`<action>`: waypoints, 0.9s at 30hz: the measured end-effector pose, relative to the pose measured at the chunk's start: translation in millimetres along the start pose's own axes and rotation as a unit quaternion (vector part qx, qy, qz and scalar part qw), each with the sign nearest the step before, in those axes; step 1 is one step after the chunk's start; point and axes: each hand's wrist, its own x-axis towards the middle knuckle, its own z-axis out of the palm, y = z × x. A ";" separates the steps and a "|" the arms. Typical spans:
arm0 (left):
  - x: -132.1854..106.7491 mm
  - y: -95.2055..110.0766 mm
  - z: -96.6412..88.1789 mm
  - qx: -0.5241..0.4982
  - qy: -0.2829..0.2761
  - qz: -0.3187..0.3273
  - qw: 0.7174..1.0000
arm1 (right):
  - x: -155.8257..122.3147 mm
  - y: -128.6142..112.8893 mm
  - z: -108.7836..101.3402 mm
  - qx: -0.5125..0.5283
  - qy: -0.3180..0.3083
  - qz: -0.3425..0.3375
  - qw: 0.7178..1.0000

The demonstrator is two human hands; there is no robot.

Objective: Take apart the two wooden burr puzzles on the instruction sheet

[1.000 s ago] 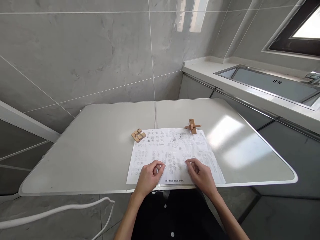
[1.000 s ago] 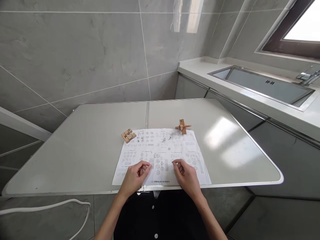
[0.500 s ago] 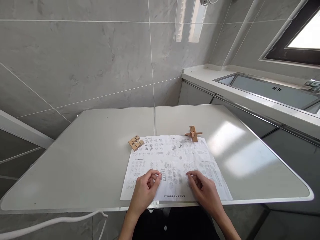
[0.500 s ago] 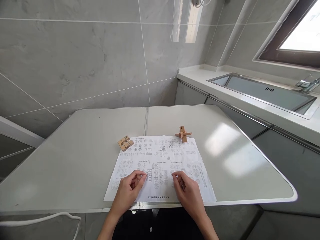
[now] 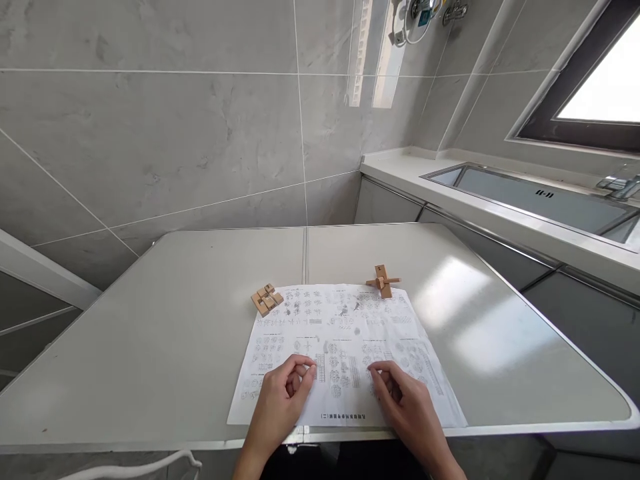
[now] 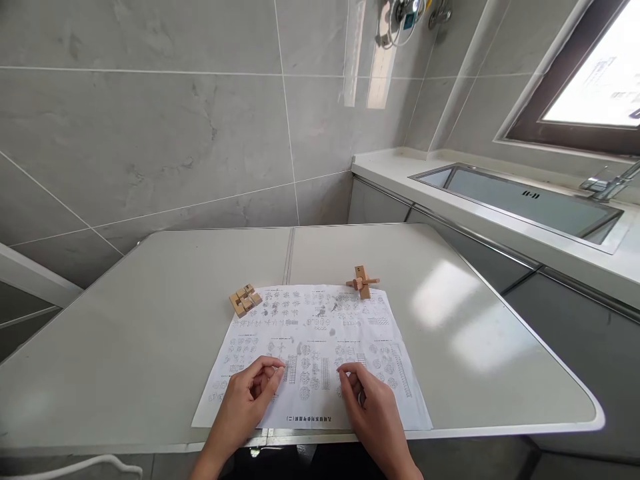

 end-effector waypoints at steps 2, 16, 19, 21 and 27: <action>0.3 0.1 0.3 -0.003 0.003 0.000 1.000 | 0.8 1.2 0.4 -0.001 0.005 -0.004 1.000; 1.5 -12.4 -0.8 0.003 -0.013 0.000 1.000 | 4.3 9.4 5.9 0.055 -0.022 0.024 0.998; 2.6 -16.1 0.6 0.003 -0.018 -0.005 1.000 | 28.3 13.1 -8.6 0.122 -0.037 0.055 0.990; 2.7 -16.2 1.4 0.001 -0.019 -0.009 1.000 | 56.8 17.2 -22.8 0.143 0.022 0.071 0.987; -0.6 -7.1 2.2 -0.015 0.003 -0.023 1.000 | 147.8 39.9 -49.1 0.204 0.109 0.164 0.959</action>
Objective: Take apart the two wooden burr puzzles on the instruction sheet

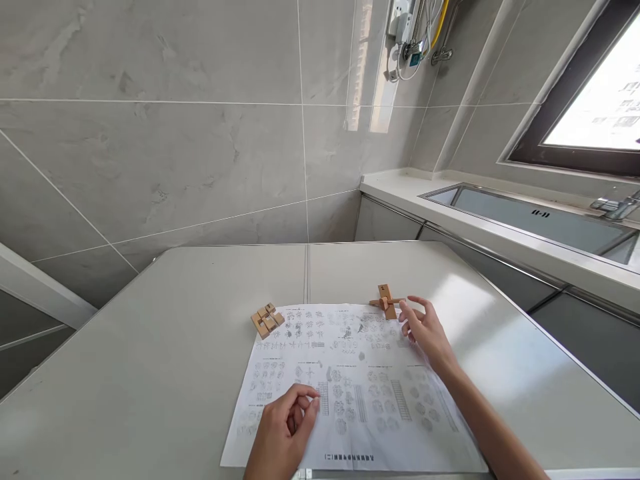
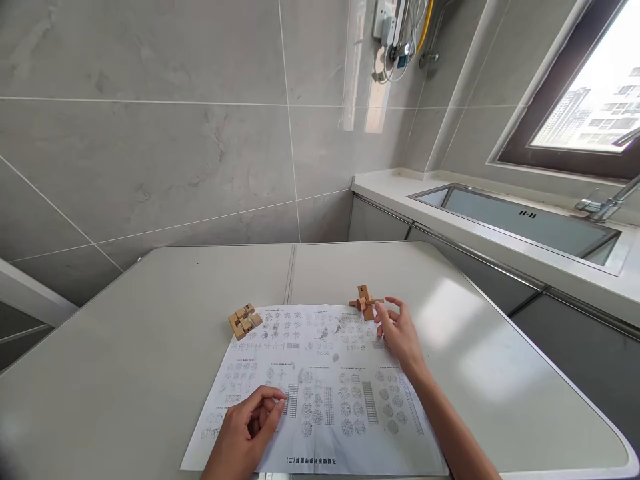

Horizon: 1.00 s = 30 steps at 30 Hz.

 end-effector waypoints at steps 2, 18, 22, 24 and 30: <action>-1.1 1.9 0.9 -0.008 0.016 0.001 1.000 | 17.8 0.4 1.4 0.015 -0.001 0.034 0.999; 5.8 -1.8 -2.7 0.017 -0.022 0.014 1.000 | 17.4 -2.4 61.7 0.193 -0.261 0.019 0.946; 30.7 12.1 -5.1 0.053 0.029 0.068 0.996 | 8.4 6.8 74.0 0.242 -0.304 0.053 0.920; 51.0 19.1 -2.0 0.062 0.059 0.092 0.992 | 6.5 8.5 75.4 0.250 -0.323 0.056 0.911; 112.2 30.4 12.1 0.038 -0.016 0.137 0.990 | 6.3 5.6 74.1 0.251 -0.350 0.042 0.902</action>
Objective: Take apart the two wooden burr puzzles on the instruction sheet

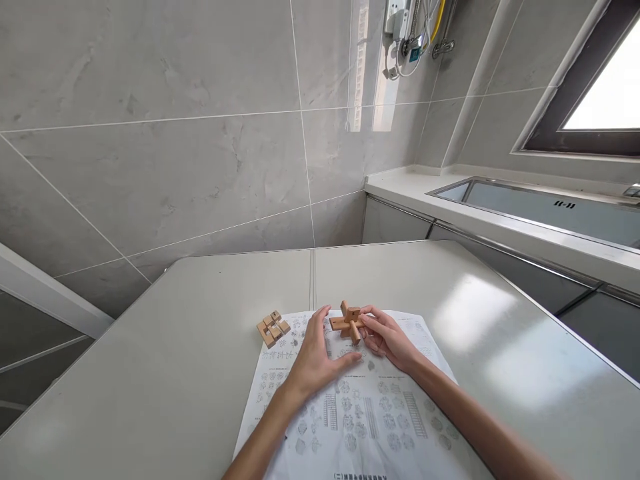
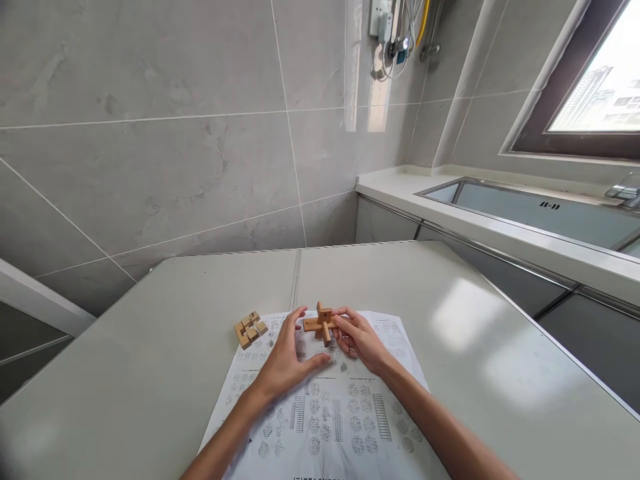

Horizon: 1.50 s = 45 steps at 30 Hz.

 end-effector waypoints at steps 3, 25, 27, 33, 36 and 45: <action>16.4 -5.1 2.7 -0.025 -0.045 0.033 0.998 | 0.2 -0.4 1.8 -0.017 -0.013 0.004 1.000; 19.5 -17.2 5.9 -0.033 -0.025 0.087 0.995 | -8.4 -10.4 9.0 -0.189 -0.001 -0.009 0.982; 18.8 -15.2 4.9 -0.027 -0.027 0.079 0.996 | -9.3 -11.2 9.0 -0.195 -0.003 -0.007 0.981; 18.1 -14.9 5.3 -0.031 -0.038 0.068 0.996 | -9.8 -12.3 6.7 -0.207 -0.002 0.001 0.978; 18.4 -16.6 6.6 -0.035 -0.038 0.066 0.996 | -9.4 -10.9 4.9 -0.217 -0.009 0.002 0.976; 19.7 -18.0 7.2 -0.026 -0.035 0.067 0.997 | -10.1 -9.7 2.8 -0.243 -0.020 -0.007 0.970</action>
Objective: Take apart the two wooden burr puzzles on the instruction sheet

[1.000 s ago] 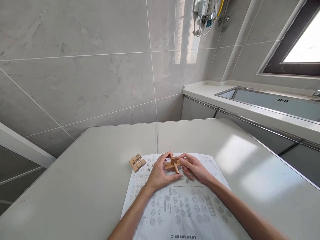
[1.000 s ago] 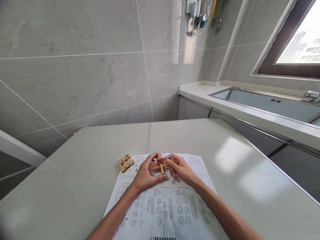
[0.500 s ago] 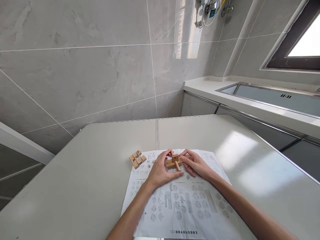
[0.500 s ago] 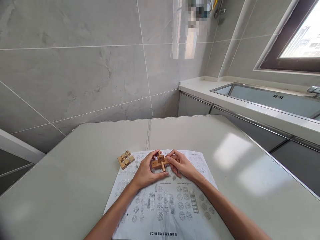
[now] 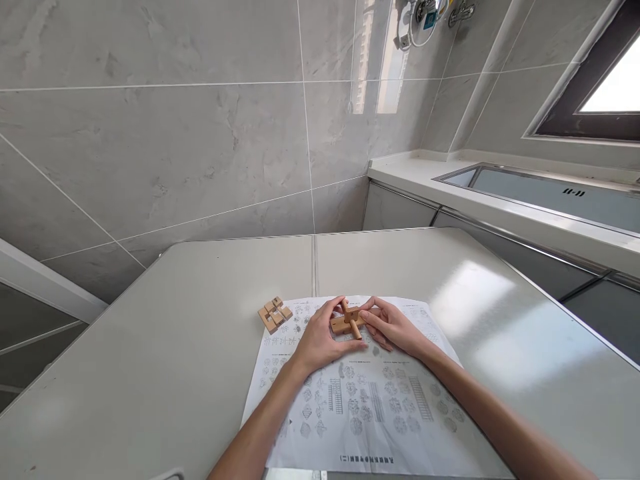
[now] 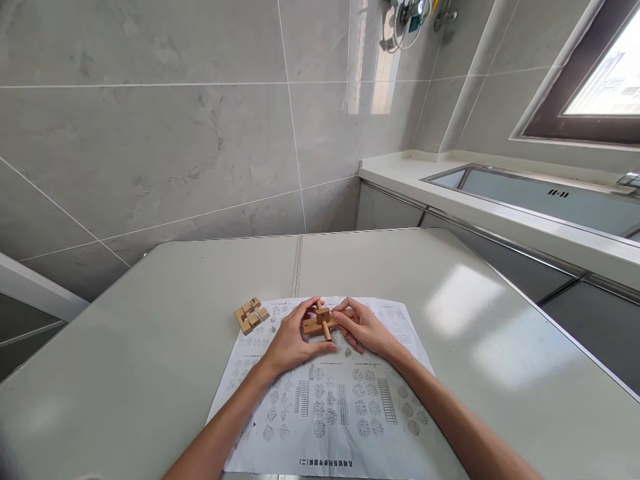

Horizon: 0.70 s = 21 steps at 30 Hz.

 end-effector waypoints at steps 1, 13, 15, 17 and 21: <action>0.2 -0.6 0.2 0.001 0.002 -0.001 1.000 | -0.1 0.2 -0.3 -0.001 0.001 0.000 1.000; -2.1 7.0 -1.4 0.021 0.007 0.007 1.000 | -2.9 -4.4 1.2 0.007 0.008 0.004 1.000; -2.6 8.6 -1.9 0.027 0.007 0.010 1.000 | -3.1 -4.7 0.7 0.009 0.008 0.005 1.000; -2.6 9.1 -2.0 0.032 0.006 0.011 0.999 | -3.2 -4.8 -0.2 0.008 0.009 0.005 1.000; -1.8 7.7 -1.5 0.028 0.006 0.012 1.000 | -3.4 -3.7 -2.0 0.003 0.011 0.004 1.000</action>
